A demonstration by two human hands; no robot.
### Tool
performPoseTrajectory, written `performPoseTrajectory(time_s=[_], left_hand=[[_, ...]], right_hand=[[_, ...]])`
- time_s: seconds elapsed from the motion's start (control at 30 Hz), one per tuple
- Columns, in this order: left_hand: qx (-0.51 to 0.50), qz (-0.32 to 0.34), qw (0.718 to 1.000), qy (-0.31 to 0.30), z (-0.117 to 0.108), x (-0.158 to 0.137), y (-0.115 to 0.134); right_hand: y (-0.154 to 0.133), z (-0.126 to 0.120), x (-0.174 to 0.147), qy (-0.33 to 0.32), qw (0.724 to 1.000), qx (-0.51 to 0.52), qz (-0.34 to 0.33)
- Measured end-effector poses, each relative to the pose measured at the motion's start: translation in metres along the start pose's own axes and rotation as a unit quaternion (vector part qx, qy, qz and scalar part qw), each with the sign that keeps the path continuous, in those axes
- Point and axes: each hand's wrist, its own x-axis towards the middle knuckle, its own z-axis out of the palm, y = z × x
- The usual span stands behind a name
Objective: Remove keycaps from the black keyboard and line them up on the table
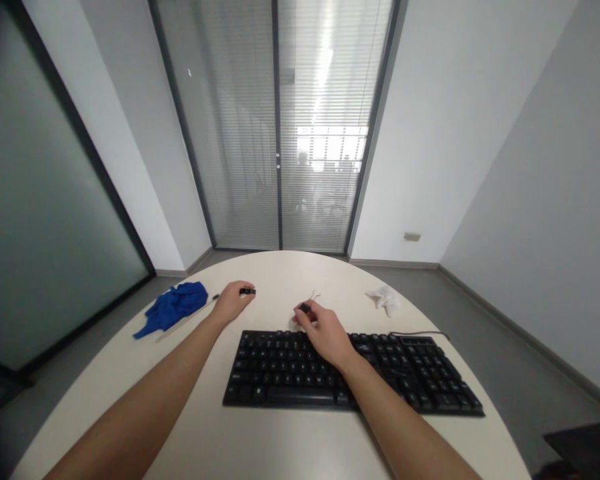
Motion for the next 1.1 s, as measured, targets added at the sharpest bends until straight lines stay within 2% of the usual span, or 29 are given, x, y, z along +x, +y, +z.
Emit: performPoseTrajectory(time_s=[0.2,0.43,0.67,0.77,0.93,1.03,1.1], left_hand=[[0.005,0.008,1.0,-0.002,0.002,0.0,0.002],[0.006,0.018,1.0,0.008,-0.001,-0.002,0.008],[-0.008,0.042,0.999,0.02,-0.01,-0.008,0.039],[-0.022,0.06,0.998,-0.012,-0.016,-0.014,0.062],[-0.048,0.084,0.987,-0.125,-0.023,-0.029,0.1],[-0.048,0.072,0.978,-0.189,-0.025,-0.039,0.113],[-0.039,0.054,0.978,-0.199,-0.024,-0.047,0.118]], right_hand=[[-0.012,0.003,-0.001,-0.025,0.999,0.044,-0.018],[-0.013,0.005,-0.001,-0.047,0.998,0.041,-0.03],[-0.026,0.004,0.0,-0.076,0.994,-0.041,-0.066],[-0.028,0.006,0.001,-0.075,0.993,-0.055,-0.073],[-0.022,0.01,0.002,-0.077,0.992,-0.073,-0.075],[-0.017,0.012,0.003,-0.08,0.99,-0.086,-0.083],[-0.014,0.013,0.003,-0.07,0.99,-0.089,-0.086]])
